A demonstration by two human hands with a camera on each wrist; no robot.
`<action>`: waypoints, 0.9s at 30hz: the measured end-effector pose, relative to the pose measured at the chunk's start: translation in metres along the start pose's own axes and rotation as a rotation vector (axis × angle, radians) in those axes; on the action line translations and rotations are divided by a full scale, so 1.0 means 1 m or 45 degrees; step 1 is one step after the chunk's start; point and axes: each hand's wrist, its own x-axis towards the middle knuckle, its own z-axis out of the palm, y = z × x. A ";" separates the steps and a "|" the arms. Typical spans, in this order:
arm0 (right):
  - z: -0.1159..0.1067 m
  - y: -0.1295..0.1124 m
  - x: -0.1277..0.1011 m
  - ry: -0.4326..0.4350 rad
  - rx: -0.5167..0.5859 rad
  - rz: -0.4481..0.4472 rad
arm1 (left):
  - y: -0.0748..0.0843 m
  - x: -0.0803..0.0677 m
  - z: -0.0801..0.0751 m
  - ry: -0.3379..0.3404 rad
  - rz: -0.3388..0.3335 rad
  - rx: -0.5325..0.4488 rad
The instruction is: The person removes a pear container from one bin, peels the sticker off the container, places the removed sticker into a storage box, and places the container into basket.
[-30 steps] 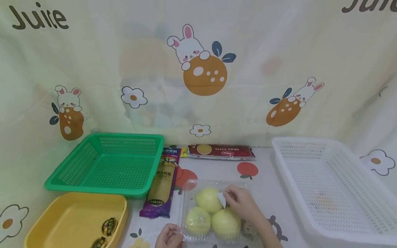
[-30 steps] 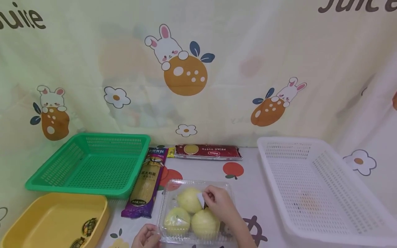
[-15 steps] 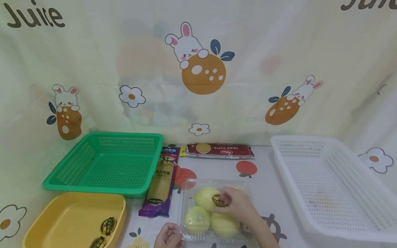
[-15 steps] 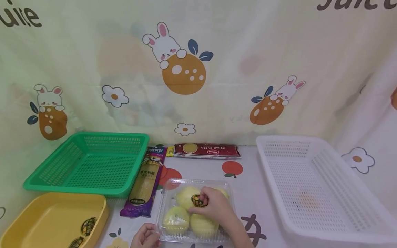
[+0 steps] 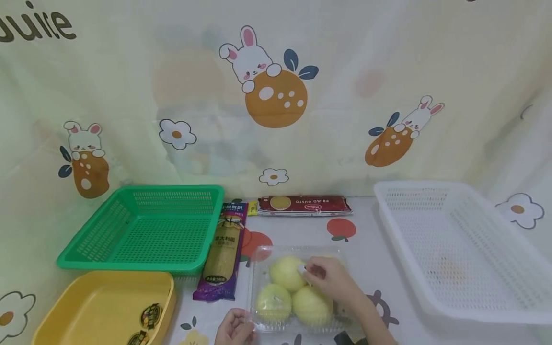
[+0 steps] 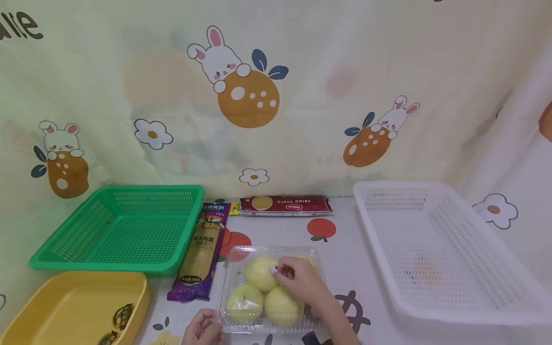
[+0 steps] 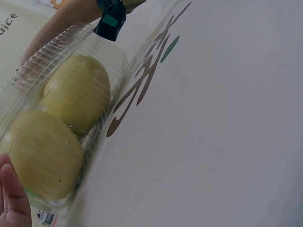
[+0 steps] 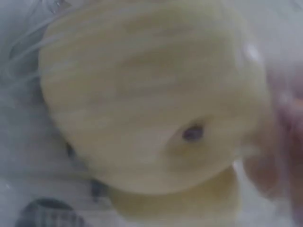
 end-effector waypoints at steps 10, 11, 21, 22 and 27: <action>-0.006 0.001 -0.001 0.083 0.115 -0.029 | 0.001 -0.001 0.000 -0.004 0.021 0.005; -0.006 0.000 -0.001 0.094 0.103 -0.037 | 0.002 -0.001 0.000 -0.006 0.026 0.010; -0.008 -0.006 0.000 0.293 -0.050 0.011 | 0.002 0.001 -0.002 -0.008 0.043 0.028; -0.008 -0.006 0.000 0.303 -0.053 0.012 | 0.001 0.001 -0.002 -0.009 0.039 0.031; -0.009 -0.003 -0.002 0.355 -0.087 0.016 | 0.001 0.000 -0.001 -0.011 0.026 0.019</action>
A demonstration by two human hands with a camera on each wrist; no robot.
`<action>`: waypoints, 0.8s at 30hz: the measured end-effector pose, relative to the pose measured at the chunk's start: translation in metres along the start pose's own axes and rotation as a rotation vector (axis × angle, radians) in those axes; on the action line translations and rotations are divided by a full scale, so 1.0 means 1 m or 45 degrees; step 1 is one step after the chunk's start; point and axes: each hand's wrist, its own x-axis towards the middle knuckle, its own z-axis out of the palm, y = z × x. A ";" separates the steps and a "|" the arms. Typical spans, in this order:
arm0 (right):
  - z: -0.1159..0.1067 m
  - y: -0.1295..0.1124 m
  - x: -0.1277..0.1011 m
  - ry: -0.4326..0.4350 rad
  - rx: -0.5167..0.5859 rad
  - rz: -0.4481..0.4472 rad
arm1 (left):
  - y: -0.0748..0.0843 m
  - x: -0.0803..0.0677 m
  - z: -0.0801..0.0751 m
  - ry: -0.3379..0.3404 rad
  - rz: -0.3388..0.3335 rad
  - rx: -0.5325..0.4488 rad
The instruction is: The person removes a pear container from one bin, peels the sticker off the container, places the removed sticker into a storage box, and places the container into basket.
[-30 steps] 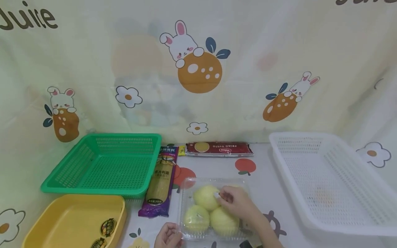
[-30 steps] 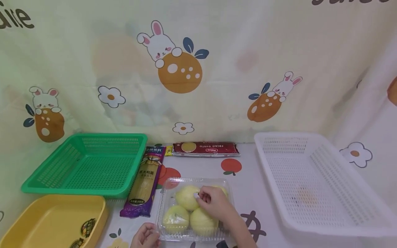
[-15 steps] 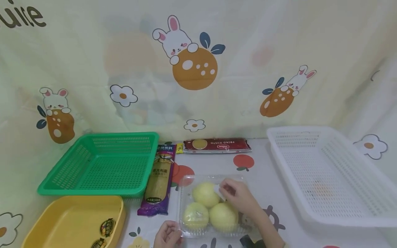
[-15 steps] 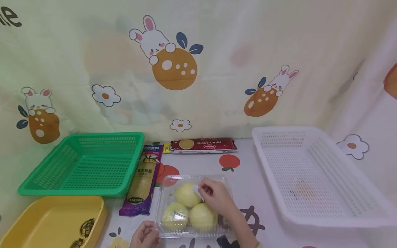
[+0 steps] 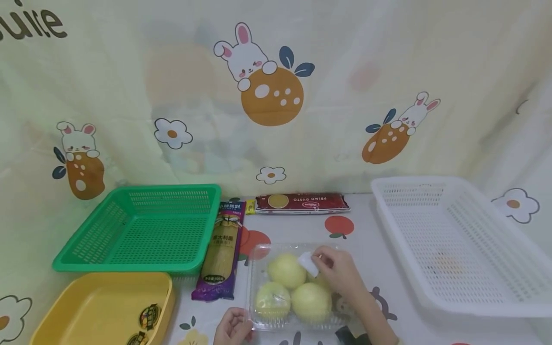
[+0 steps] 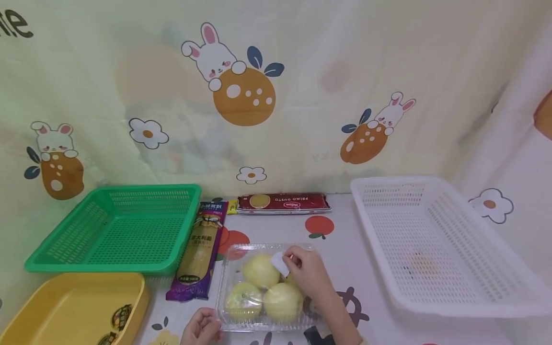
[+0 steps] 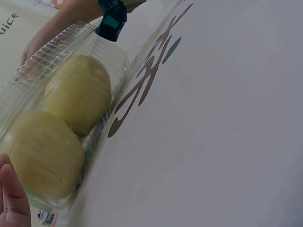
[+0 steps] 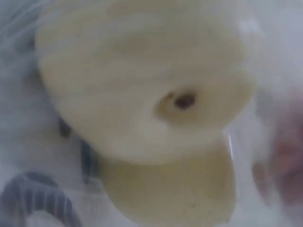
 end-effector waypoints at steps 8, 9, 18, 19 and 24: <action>-0.004 0.007 0.001 0.047 0.022 0.043 | 0.001 -0.001 0.000 -0.007 -0.002 -0.004; -0.005 0.007 0.002 0.047 0.026 0.053 | 0.002 0.000 0.000 -0.011 0.005 0.004; -0.009 0.006 0.003 0.033 0.057 0.136 | 0.005 0.002 -0.001 -0.008 0.025 0.040; -0.009 0.006 0.003 0.036 0.058 0.134 | 0.004 0.001 -0.001 -0.006 0.025 0.039; -0.009 0.003 0.000 0.056 0.056 0.103 | 0.003 0.000 0.001 0.012 0.027 0.034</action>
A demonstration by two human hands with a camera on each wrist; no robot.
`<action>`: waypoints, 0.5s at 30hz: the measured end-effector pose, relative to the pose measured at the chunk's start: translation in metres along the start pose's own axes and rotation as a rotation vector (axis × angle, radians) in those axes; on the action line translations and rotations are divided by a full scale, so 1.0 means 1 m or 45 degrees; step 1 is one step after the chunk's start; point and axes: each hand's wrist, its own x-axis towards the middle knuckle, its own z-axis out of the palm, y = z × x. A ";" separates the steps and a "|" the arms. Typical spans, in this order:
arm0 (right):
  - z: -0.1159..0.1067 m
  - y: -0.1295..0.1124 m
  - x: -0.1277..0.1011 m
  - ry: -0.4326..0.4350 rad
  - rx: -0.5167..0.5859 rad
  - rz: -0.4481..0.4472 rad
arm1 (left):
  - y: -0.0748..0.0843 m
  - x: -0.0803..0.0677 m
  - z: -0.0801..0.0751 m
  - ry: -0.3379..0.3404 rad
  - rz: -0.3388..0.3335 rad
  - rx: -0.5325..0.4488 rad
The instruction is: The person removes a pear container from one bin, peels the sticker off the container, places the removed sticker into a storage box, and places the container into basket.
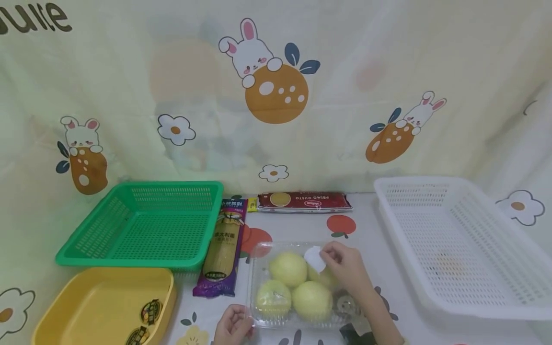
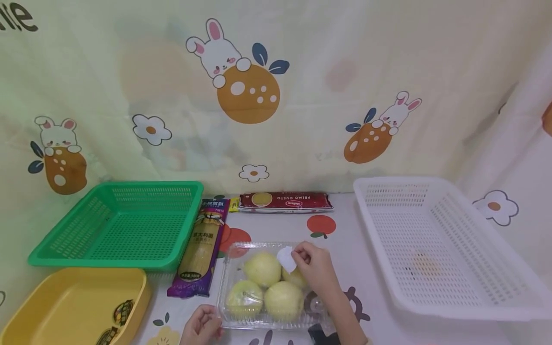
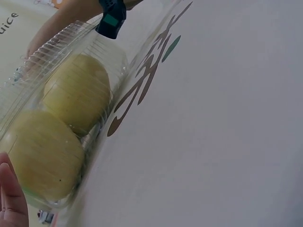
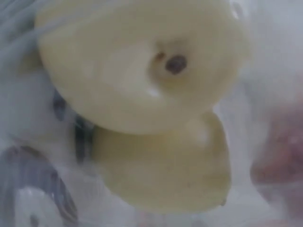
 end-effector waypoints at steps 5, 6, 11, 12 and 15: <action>-0.001 -0.003 0.001 -0.012 -0.021 0.005 | -0.001 0.001 0.000 0.007 0.004 0.009; -0.002 -0.003 0.001 -0.012 -0.027 0.016 | -0.001 0.002 0.000 0.008 0.002 0.008; -0.009 0.001 0.002 0.044 -0.058 0.007 | -0.002 0.003 0.001 0.017 0.008 -0.013; -0.010 0.001 0.003 0.060 -0.059 -0.009 | -0.002 0.003 0.002 0.021 0.010 -0.018; -0.014 0.001 0.003 0.081 -0.057 -0.033 | -0.003 0.003 0.002 0.027 0.022 -0.029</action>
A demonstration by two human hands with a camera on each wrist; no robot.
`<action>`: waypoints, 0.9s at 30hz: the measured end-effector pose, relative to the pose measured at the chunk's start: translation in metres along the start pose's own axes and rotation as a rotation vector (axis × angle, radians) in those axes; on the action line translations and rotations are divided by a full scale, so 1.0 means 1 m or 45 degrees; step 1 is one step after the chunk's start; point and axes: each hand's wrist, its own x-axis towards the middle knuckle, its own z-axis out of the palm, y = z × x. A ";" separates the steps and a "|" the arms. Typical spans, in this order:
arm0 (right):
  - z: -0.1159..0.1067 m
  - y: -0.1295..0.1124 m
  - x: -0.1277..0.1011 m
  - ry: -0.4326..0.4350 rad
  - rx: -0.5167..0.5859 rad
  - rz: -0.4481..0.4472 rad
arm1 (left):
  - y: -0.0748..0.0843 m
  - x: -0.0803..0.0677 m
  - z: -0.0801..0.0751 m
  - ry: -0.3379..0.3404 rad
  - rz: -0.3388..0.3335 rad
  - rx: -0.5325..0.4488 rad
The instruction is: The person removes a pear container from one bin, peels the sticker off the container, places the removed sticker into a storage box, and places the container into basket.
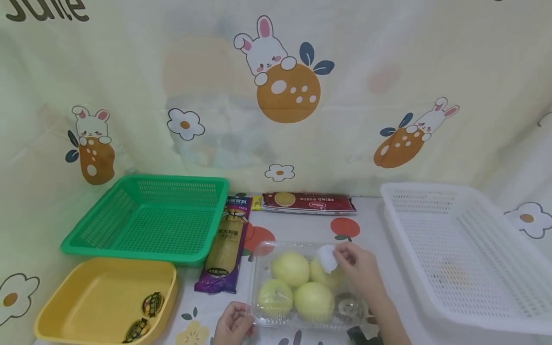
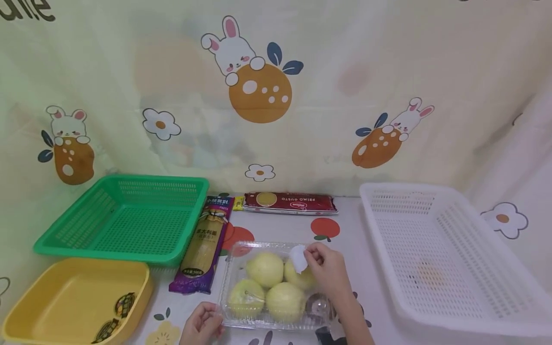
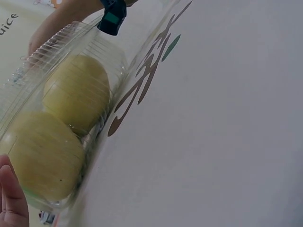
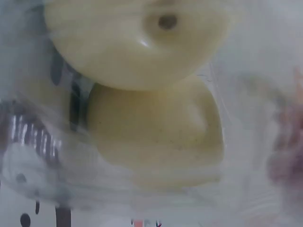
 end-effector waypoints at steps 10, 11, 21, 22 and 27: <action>0.000 -0.002 -0.003 -0.019 0.024 -0.050 | -0.001 0.001 -0.001 -0.027 0.057 -0.071; 0.001 -0.001 -0.003 -0.025 0.039 -0.041 | -0.001 0.001 -0.001 -0.028 0.060 -0.066; 0.007 0.010 -0.021 0.027 0.261 0.003 | -0.001 0.000 -0.005 -0.017 0.058 -0.020; 0.006 0.010 -0.023 0.031 0.269 0.006 | -0.001 0.001 -0.005 -0.021 0.061 -0.029; -0.001 0.001 -0.027 -0.025 0.311 0.041 | -0.002 0.000 -0.003 -0.034 0.067 -0.068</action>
